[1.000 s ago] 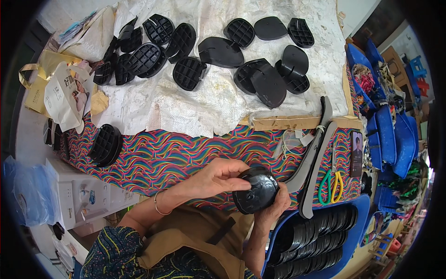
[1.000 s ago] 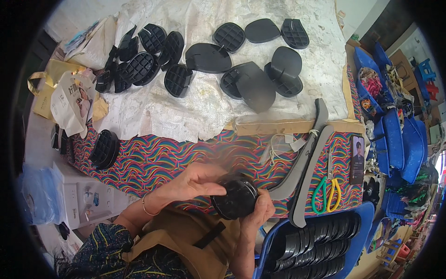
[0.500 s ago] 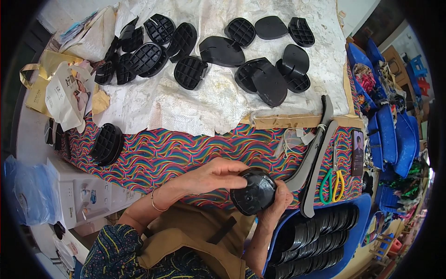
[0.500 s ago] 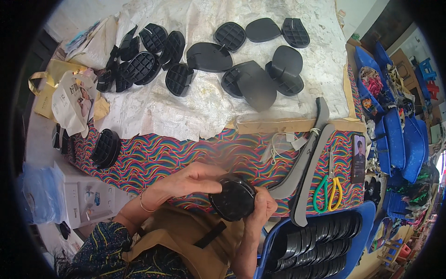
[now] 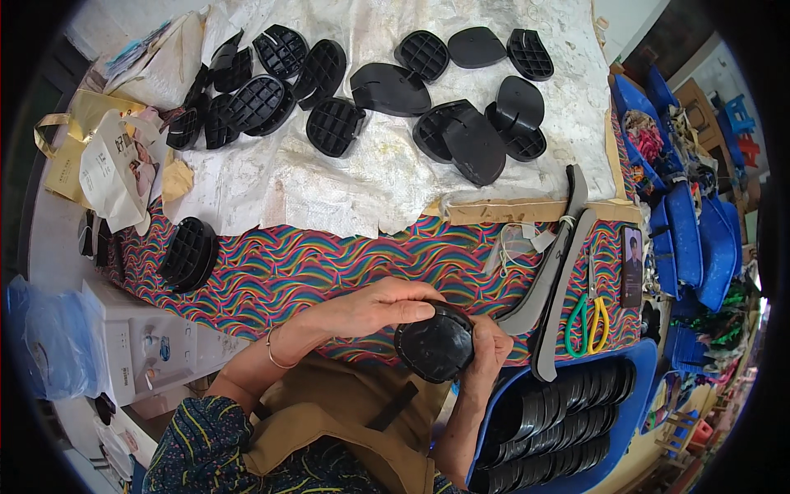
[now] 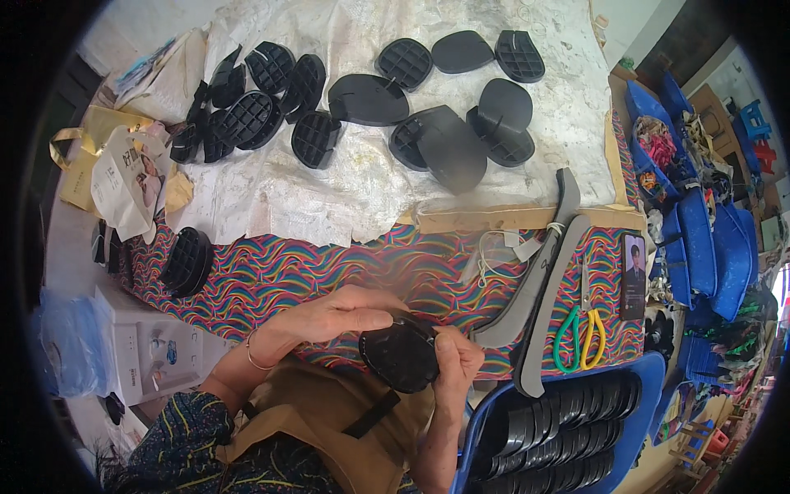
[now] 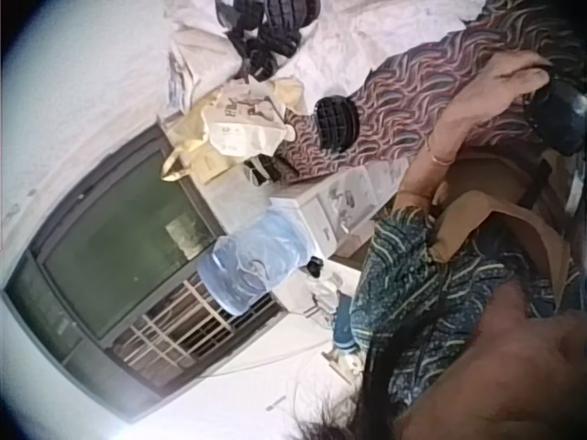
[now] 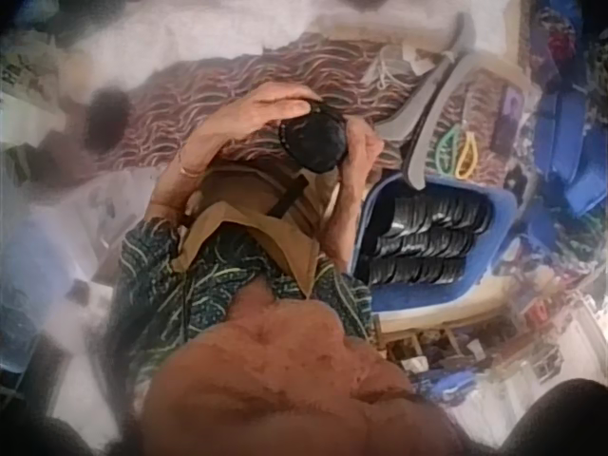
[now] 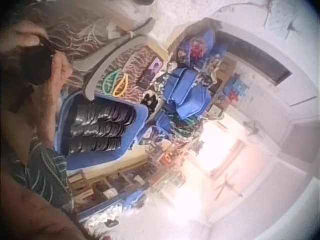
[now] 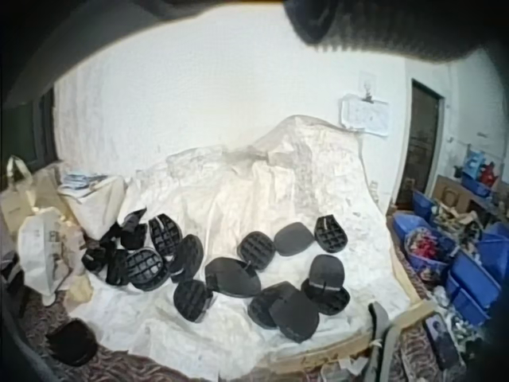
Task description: The person assembles black plastic shoe components by hand. They pick up a grid-like sole piece and a curved side piece, align them, and press them together to form a unit. The person repeats this process for multiple pairs of components, placing the finished assemblies on a white cloth on the table.
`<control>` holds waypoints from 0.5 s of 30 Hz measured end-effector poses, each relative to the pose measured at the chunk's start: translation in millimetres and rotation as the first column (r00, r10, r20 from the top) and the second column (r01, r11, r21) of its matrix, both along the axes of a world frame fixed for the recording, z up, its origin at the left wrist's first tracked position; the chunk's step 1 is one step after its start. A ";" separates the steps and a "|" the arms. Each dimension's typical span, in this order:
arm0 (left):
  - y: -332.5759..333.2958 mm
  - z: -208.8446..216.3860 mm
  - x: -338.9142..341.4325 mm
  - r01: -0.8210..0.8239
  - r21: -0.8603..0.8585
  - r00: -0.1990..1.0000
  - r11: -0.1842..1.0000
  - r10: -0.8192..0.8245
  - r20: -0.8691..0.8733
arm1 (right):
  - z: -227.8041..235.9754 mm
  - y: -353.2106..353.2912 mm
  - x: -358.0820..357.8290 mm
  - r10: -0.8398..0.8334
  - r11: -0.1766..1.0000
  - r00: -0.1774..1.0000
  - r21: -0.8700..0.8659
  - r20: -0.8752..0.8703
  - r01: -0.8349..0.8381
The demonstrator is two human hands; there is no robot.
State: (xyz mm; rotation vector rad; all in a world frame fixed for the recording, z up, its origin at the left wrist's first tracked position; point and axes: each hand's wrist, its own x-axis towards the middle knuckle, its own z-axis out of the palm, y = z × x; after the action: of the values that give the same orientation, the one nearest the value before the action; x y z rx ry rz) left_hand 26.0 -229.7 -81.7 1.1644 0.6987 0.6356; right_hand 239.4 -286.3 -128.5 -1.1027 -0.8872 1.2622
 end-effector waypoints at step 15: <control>1.3 12.0 5.1 -0.013 0.055 0.976 0.998 0.025 -0.216 | 9.7 0.6 -1.9 0.073 0.997 0.996 -0.017 0.044 -0.073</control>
State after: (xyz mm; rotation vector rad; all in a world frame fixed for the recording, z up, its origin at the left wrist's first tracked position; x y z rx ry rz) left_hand 31.2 -228.4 -69.7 1.2903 0.8828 0.5508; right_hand 237.5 -285.7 -118.8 -1.1230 -0.9604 1.3108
